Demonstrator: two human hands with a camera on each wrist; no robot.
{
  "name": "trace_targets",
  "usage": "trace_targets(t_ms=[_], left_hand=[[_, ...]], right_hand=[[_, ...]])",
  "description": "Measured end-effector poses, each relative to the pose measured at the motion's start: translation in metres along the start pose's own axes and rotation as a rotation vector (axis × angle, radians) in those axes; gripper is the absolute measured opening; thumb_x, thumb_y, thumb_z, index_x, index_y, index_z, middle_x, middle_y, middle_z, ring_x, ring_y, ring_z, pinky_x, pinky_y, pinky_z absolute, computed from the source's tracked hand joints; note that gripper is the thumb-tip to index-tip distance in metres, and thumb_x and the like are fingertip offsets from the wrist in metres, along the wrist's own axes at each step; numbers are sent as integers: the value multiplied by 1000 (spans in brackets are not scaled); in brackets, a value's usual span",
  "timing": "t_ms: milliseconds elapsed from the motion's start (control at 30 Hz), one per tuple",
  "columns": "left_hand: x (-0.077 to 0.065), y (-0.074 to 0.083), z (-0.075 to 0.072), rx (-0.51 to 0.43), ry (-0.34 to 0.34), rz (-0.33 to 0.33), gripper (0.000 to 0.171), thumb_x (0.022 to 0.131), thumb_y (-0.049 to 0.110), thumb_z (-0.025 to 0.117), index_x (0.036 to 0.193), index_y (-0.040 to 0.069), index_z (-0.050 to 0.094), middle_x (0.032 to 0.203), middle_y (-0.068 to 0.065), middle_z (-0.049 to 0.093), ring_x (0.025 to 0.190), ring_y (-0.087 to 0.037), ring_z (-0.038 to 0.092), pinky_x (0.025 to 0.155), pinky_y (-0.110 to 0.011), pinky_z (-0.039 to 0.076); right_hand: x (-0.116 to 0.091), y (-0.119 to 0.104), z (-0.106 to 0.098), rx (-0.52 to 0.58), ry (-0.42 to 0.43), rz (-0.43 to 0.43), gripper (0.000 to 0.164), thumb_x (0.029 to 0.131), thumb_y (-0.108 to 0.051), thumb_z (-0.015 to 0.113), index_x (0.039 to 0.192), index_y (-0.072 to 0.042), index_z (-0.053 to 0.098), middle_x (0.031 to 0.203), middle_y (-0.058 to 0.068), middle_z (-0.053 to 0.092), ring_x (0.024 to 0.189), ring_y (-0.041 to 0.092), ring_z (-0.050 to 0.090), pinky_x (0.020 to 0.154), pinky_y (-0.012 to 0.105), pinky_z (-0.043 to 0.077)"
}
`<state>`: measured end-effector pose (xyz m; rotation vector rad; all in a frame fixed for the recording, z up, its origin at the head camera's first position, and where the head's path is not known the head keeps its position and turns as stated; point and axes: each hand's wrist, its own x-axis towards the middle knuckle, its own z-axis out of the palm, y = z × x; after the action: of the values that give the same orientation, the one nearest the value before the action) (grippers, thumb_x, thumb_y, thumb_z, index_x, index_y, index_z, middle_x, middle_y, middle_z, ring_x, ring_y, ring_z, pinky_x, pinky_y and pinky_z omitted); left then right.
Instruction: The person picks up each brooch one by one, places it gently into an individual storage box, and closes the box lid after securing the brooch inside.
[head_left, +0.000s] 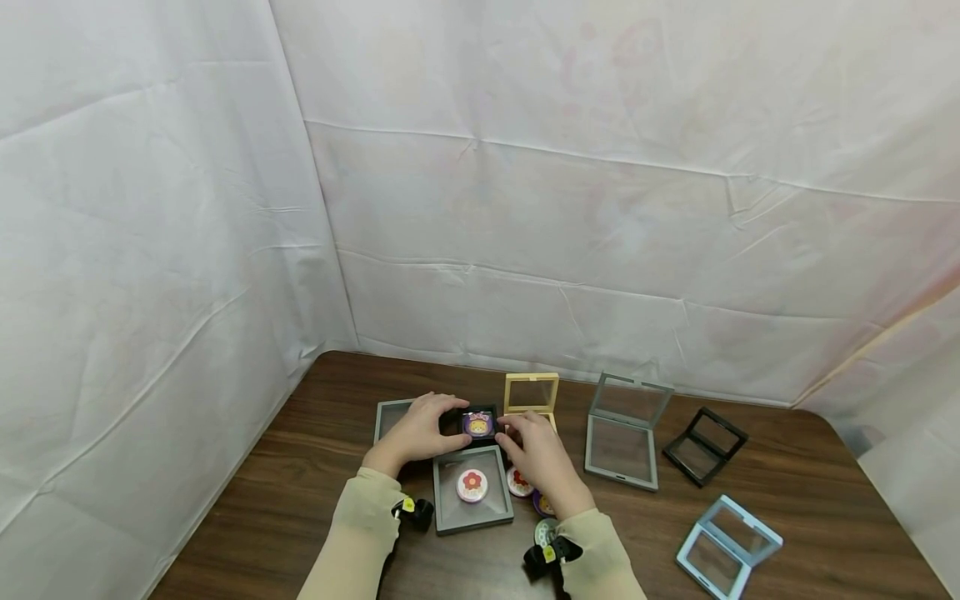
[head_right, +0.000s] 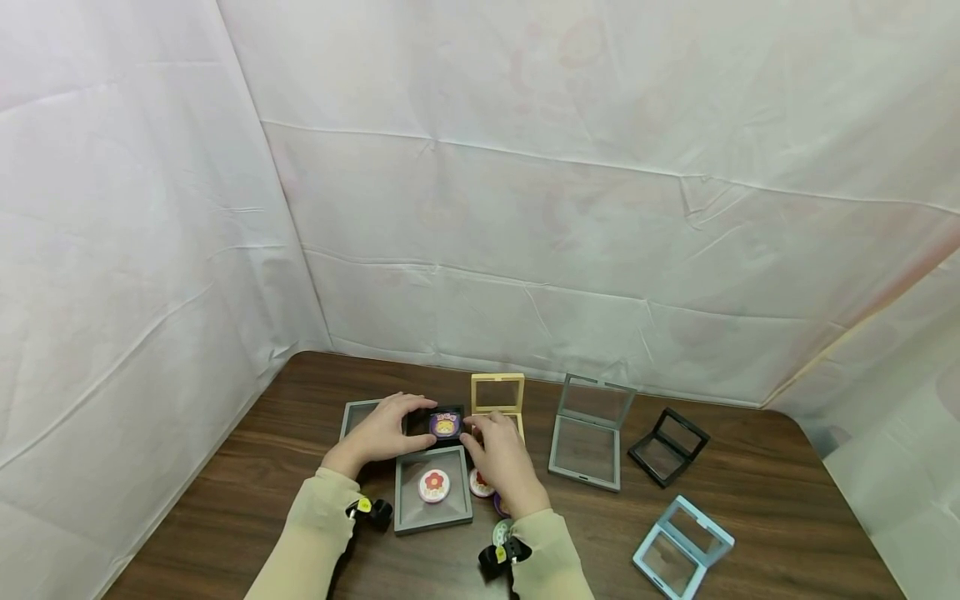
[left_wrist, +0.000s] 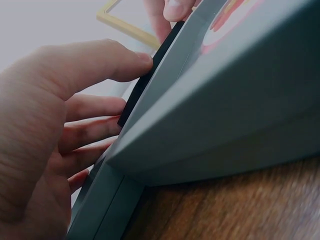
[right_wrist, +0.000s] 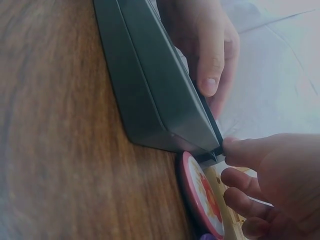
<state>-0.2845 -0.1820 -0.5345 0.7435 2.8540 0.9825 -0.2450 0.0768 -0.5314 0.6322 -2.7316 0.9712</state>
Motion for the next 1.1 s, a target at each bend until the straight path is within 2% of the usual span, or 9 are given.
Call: trace_targets(t_ms=[167, 400, 1100], left_hand=[[0, -1, 1, -5, 1, 0, 62, 94, 37, 84, 147, 8, 68, 149, -16, 65, 149, -41, 50, 130, -64, 21], [0, -1, 2, -6, 0, 19, 62, 94, 37, 85, 146, 8, 68, 148, -16, 66, 147, -39, 53, 130, -63, 21], [-1, -1, 0, 1, -5, 28, 62, 95, 38, 85, 147, 7, 68, 150, -17, 65, 149, -39, 52, 131, -62, 20]], right_hand=[[-1, 1, 0, 9, -14, 8, 27, 106, -15, 76, 130, -3, 77, 104, 6, 69, 88, 18, 63, 77, 38, 56], [-2, 3, -1, 15, -39, 12, 32, 107, -14, 74, 137, -3, 74, 103, 4, 67, 86, 15, 61, 74, 33, 54], [0, 5, 2, 2, -32, -10, 34, 106, -15, 75, 138, -3, 74, 101, 3, 66, 86, 17, 60, 73, 33, 52]])
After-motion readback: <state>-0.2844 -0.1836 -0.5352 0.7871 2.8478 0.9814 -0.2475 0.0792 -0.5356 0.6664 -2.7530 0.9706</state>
